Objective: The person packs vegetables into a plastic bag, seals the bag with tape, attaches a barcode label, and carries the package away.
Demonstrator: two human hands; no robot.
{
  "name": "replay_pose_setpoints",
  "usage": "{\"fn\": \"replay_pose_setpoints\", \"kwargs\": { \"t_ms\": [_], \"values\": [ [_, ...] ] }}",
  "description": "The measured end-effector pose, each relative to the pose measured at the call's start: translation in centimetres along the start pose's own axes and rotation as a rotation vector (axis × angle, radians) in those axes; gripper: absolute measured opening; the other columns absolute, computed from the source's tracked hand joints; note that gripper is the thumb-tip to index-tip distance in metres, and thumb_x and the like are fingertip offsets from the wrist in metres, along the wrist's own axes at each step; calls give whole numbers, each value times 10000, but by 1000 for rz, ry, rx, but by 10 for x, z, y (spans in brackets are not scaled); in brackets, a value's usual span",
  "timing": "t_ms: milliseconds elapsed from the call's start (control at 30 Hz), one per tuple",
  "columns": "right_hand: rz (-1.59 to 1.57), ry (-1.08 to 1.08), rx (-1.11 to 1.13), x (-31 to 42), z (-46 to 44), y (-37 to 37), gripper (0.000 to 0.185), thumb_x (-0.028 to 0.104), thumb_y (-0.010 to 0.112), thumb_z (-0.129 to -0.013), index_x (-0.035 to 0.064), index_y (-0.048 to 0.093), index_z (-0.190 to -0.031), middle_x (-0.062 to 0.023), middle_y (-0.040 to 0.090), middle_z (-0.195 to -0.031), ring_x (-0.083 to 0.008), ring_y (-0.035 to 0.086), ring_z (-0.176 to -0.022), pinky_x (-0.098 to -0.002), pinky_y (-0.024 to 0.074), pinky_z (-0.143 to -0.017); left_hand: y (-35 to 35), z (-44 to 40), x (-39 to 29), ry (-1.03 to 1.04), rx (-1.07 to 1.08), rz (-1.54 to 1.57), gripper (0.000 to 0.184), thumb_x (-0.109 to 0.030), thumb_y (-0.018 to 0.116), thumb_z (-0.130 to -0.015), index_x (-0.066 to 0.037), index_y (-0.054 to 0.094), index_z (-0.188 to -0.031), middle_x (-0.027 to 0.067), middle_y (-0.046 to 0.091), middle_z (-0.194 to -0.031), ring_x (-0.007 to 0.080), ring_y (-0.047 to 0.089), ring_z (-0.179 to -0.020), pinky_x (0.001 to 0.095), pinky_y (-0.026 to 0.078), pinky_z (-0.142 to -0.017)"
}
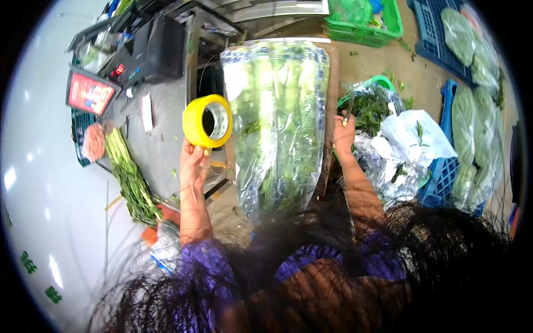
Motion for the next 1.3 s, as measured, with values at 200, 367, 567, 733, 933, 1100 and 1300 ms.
{"fn": "replay_pose_setpoints", "kwargs": {
  "t_ms": [200, 367, 567, 733, 933, 1100, 1300],
  "values": [
    [107, -760, 536, 175, 115, 106, 512, 17, 479, -762, 61, 399, -1266, -164, 541, -1114, -331, 533, -995, -394, 435, -851, -119, 68, 13, 127, -242, 302, 451, 19, 636, -786, -36, 466, -1200, 41, 569, -1044, 113, 554, -843, 194, 469, -709],
    [289, -1118, 980, 207, 224, 236, 442, 69, 519, -784, 72, 461, -1222, -168, 549, -1004, -332, 540, -938, -414, 474, -785, -147, 110, 3, 148, -418, 341, 462, 30, 613, -796, -28, 443, -1222, 58, 565, -1077, 129, 563, -905, 211, 490, -785],
    [384, -1457, 897, 148, 305, 364, 222, 159, 517, -778, 96, 563, -987, -120, 565, -900, -280, 543, -838, -346, 489, -714, -188, 152, 10, 171, -323, 415, 486, 7, 624, -799, -24, 410, -1235, 77, 551, -1090, 129, 576, -868, 215, 502, -732],
    [97, -1318, 1157, 144, 291, 374, 128, 151, 539, -765, 88, 624, -837, -82, 594, -903, -236, 556, -889, -320, 466, -749, -180, 151, 5, 123, -344, 493, 513, 5, 626, -787, -22, 389, -1241, 99, 543, -1123, 157, 564, -914, 260, 480, -785],
    [-600, 405, 1657, 226, 229, 222, 546, 74, 589, -828, 63, 391, -1337, -96, 412, -1363, -228, 441, -1212, -352, 395, -986, -165, 114, 7, -138, -142, 393, 574, 74, 577, -721, -17, 379, -1252, 107, 536, -1127, 154, 546, -920, 265, 468, -750],
    [147, -283, 1302, 225, 200, 145, 801, -3, 720, -625, 121, 393, -1346, -94, 494, -1276, -204, 462, -1173, -350, 380, -973, -117, 75, 23, -449, 280, 162, 638, 41, 654, -680, -36, 389, -1256, 79, 540, -1089, 137, 538, -920, 240, 474, -689],
    [348, -713, 710, 210, 177, 75, 371, 15, 685, -622, 49, 586, -977, -109, 607, -869, -269, 594, -853, -355, 465, -768, -68, 37, 75, -482, 249, 3, 562, 34, 664, -670, -51, 431, -1174, 47, 574, -1009, 135, 540, -922, 271, 464, -720]
  ]
}}
Point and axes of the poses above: each hand's wrist, its own z-axis away from the middle knuckle, its own y-axis out of the palm, x = y × z, the point moved 2 cm from there along -z, towards the middle knuckle
